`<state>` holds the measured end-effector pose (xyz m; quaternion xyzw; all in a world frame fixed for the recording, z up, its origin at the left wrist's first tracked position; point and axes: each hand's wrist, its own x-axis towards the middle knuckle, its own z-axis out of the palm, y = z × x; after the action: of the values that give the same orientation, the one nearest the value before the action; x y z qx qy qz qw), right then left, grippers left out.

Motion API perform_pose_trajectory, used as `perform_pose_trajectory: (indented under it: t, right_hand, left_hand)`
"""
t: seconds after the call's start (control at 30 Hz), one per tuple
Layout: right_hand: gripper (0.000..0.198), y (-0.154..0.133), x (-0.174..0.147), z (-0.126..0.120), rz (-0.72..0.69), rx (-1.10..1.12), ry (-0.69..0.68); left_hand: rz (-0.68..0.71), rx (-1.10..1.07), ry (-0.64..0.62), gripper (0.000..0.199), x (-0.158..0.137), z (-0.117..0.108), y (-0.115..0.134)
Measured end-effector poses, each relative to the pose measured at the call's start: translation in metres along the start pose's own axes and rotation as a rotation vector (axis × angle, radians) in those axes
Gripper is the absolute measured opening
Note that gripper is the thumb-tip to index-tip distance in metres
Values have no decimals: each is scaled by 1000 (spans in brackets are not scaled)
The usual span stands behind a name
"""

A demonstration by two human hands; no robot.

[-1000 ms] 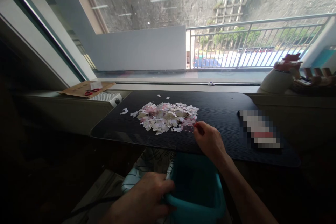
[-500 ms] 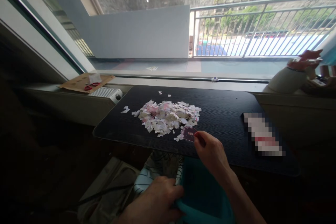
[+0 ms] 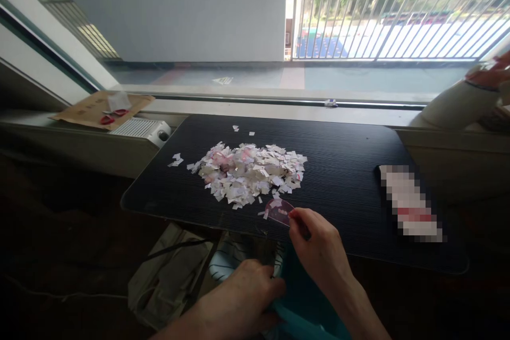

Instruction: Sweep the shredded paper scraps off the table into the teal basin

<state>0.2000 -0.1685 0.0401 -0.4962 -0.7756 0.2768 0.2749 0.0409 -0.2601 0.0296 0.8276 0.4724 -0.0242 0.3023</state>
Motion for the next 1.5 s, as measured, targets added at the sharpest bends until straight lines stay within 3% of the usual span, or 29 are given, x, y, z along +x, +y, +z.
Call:
perform_pose_trajectory:
  t: [0.27, 0.43, 0.6, 0.8, 1.03, 1.2, 1.37, 1.5]
  right_hand:
    - [14, -4, 0, 6, -30, 43, -6]
    - [13, -4, 0, 7, -47, 73, -111]
    - [12, 6, -4, 2, -8, 35, 27]
    - [12, 5, -11, 0, -26, 95, -207]
    - [14, 5, 18, 11, -87, 76, 18]
    - [14, 3, 22, 13, -46, 40, -29]
    - [12, -1, 6, 4, -24, 83, -212]
    - [13, 1, -1, 6, 15, 122, -138]
  left_hand:
    - [13, 10, 8, 24, 3, 1, 5]
    - [16, 25, 37, 23, 0, -4, 5]
    - [13, 8, 38, 23, -3, -6, 7]
    - [-27, 30, 64, 24, -3, -10, 7]
    - [-69, 47, 77, 24, -5, -10, 7]
    - [-88, 48, 94, 22, -5, -9, 4]
    - [-79, 40, 101, 24, -4, -9, 4]
    - [-88, 46, 93, 25, -3, -8, 4]
